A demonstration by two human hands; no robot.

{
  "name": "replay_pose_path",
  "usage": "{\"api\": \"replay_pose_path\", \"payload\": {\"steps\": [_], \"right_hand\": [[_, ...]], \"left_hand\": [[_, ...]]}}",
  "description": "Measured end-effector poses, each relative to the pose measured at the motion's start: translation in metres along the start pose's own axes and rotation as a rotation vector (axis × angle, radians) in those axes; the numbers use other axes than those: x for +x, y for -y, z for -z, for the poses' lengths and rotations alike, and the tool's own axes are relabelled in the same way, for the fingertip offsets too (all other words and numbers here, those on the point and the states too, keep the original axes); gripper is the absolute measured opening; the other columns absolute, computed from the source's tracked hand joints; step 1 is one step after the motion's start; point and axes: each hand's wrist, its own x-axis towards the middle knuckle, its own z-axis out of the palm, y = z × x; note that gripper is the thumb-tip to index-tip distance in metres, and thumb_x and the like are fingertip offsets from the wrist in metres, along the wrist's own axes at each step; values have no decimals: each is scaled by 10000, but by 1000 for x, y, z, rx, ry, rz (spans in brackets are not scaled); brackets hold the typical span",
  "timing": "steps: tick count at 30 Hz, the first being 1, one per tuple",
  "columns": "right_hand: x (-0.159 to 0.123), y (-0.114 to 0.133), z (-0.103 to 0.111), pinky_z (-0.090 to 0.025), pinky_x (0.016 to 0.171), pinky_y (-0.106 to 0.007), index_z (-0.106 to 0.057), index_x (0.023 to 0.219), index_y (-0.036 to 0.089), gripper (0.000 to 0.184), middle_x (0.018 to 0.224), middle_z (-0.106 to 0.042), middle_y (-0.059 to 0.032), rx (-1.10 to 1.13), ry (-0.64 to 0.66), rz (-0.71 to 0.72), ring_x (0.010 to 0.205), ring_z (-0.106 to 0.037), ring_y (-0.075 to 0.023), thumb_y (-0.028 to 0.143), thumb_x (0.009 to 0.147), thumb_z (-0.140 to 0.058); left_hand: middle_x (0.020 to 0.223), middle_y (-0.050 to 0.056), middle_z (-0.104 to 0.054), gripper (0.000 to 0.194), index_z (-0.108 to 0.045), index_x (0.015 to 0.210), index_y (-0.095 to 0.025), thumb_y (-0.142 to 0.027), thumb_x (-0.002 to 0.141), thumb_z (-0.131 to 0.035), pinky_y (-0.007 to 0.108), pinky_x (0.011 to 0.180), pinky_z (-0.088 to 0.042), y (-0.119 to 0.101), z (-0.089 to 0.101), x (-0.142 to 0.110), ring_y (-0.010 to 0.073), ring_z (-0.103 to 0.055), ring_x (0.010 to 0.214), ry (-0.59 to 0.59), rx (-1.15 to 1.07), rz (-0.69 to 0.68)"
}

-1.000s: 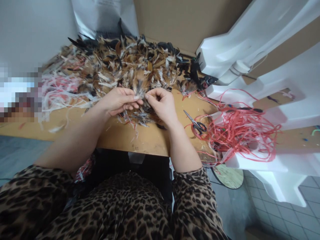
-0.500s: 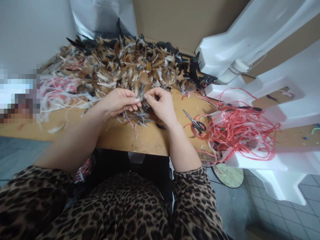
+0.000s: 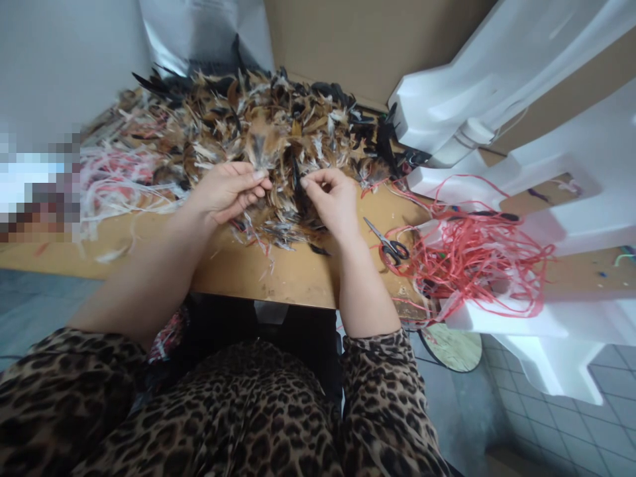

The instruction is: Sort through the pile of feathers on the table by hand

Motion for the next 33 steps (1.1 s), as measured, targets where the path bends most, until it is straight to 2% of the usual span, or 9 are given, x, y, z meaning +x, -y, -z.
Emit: {"api": "replay_pose_path", "payload": {"steps": [4,6,10,14,18,22,25,28,33], "right_hand": [[-5,3,4,-403,604,-264,-692,704,164,74,645,-648,-10,-228,495,-37,596,-529,-124,228,733,-668],[-8,7,3,-377,597,-262,-705,720,167,48,648,-654,-8,-388,594,-6,585,-517,-119,180,716,-659],[-12,13,1,-331,570,-264,-715,752,187,65,656,-656,-13,-612,629,-2,561,-476,-112,173,700,-679],[-13,15,2,-349,583,-272,-686,688,181,106,662,-659,-28,-662,643,2,565,-488,-114,116,712,-605],[-12,17,9,-410,607,-259,-644,673,172,107,651,-655,-13,-452,612,20,576,-536,-109,94,710,-580],[-12,20,16,-433,499,-236,-607,735,176,15,612,-631,-1,-137,597,-130,504,-564,-109,176,746,-617],[-13,22,17,-431,437,-215,-584,762,178,89,587,-625,-3,43,573,-226,489,-591,-118,228,756,-657],[-13,22,18,-439,438,-201,-591,775,169,125,585,-642,-12,120,552,-228,491,-596,-110,230,740,-695],[-10,16,19,-466,493,-210,-612,760,164,123,610,-647,-3,140,514,-148,540,-615,-114,202,703,-713]], "left_hand": [[712,24,-710,153,-653,776,-112,-225,793,-755,119,518,-485,0,2,2,31,-619,530,-26,-21,-14],[722,24,-712,149,-658,794,-113,-227,792,-755,125,538,-499,1,2,2,34,-627,544,-22,-12,-13],[734,33,-713,135,-671,817,-110,-222,801,-745,137,562,-513,2,2,1,45,-644,572,-12,0,-7],[742,48,-721,136,-679,807,-102,-219,802,-747,137,557,-509,3,2,0,52,-648,578,10,12,-8],[755,66,-736,149,-686,786,-94,-225,792,-758,124,520,-488,3,2,0,52,-647,571,50,4,-15],[795,89,-753,150,-690,784,-84,-211,777,-771,116,502,-478,3,1,-2,58,-662,588,103,-10,11],[830,105,-761,137,-697,799,-74,-193,784,-764,119,513,-484,2,1,-3,55,-662,583,122,-5,30],[875,121,-767,142,-696,792,-76,-195,775,-773,130,519,-490,3,2,-3,61,-666,587,128,27,29],[881,123,-771,149,-681,745,-85,-199,766,-774,142,507,-484,6,0,-3,78,-673,590,164,164,17]]}}
